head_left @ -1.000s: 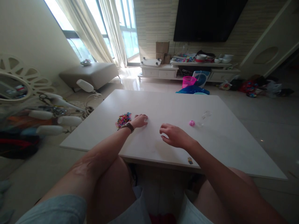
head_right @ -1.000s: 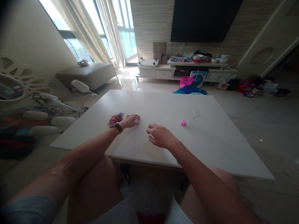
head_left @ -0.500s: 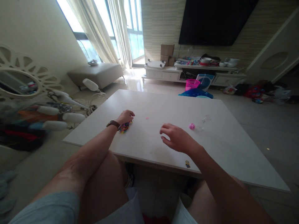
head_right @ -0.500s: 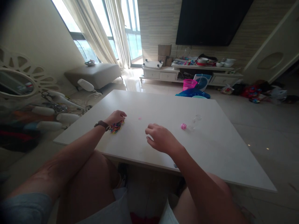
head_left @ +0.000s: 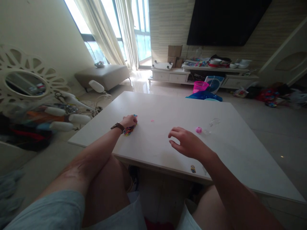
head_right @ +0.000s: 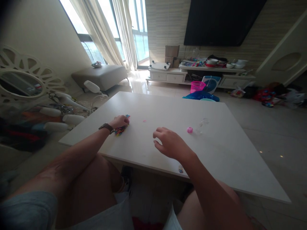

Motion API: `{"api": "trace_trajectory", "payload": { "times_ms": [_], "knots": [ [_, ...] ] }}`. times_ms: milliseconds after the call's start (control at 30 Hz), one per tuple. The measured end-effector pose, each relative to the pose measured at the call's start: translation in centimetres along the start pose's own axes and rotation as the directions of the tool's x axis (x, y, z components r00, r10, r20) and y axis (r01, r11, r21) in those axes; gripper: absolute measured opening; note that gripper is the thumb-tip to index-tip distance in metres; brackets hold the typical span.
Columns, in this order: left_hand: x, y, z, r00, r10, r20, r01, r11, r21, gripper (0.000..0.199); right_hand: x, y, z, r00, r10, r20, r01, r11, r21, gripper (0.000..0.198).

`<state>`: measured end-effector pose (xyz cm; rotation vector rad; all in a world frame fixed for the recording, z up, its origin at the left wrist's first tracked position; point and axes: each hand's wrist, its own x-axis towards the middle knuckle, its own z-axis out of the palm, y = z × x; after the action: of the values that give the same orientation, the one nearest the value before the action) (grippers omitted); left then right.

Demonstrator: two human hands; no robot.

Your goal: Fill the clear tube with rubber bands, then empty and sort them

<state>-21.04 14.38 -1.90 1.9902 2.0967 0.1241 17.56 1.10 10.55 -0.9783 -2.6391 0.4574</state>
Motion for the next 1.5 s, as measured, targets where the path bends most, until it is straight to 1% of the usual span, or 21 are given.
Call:
{"api": "trace_trajectory", "payload": {
  "times_ms": [200,300,433,533,700,800,1000,1167,1500],
  "knots": [
    [0.5,0.0,0.8,1.000,0.004,-0.018,-0.004,1.000,0.029,0.012,0.1,0.2,0.3,1.000,0.028,0.014,-0.028,1.000,0.004,0.008],
    [0.5,0.3,0.7,1.000,0.015,-0.011,-0.015,0.999,0.035,0.010,0.1,0.2,0.3,0.999,0.031,0.022,-0.032,0.999,0.010,0.008],
    [0.3,0.8,0.0,0.997,0.056,-0.061,-0.053,0.998,0.046,0.013,0.1,0.0,0.3,0.999,0.030,0.023,-0.030,0.999,0.026,0.008],
    [0.2,1.1,-0.4,0.998,0.038,-0.059,-0.037,0.999,0.018,0.014,0.0,-0.1,0.3,0.999,0.039,0.035,-0.040,0.999,0.021,0.008],
    [0.1,1.3,-0.8,0.996,0.034,-0.077,-0.037,0.999,-0.032,0.011,-0.2,0.2,0.5,0.998,0.041,0.047,-0.043,0.998,0.036,0.008],
    [0.3,1.2,-0.9,0.997,0.033,-0.076,-0.038,0.996,-0.077,0.015,-0.2,0.5,0.7,0.997,0.054,0.055,-0.056,0.998,0.035,0.009],
    [0.9,0.6,-0.4,0.991,0.098,-0.089,-0.114,0.975,-0.191,0.015,-0.1,0.7,0.7,0.996,0.059,0.067,-0.062,0.997,0.037,0.010],
    [1.1,0.5,-0.2,0.989,0.118,-0.093,-0.136,0.966,-0.219,0.015,-0.1,0.6,0.7,0.995,0.069,0.076,-0.072,0.997,0.034,0.010],
    [1.0,0.5,-0.2,0.989,0.135,-0.066,-0.148,0.952,-0.268,0.022,-0.1,0.8,0.9,0.994,0.063,0.086,-0.067,0.997,0.042,0.009]
  ]
}}
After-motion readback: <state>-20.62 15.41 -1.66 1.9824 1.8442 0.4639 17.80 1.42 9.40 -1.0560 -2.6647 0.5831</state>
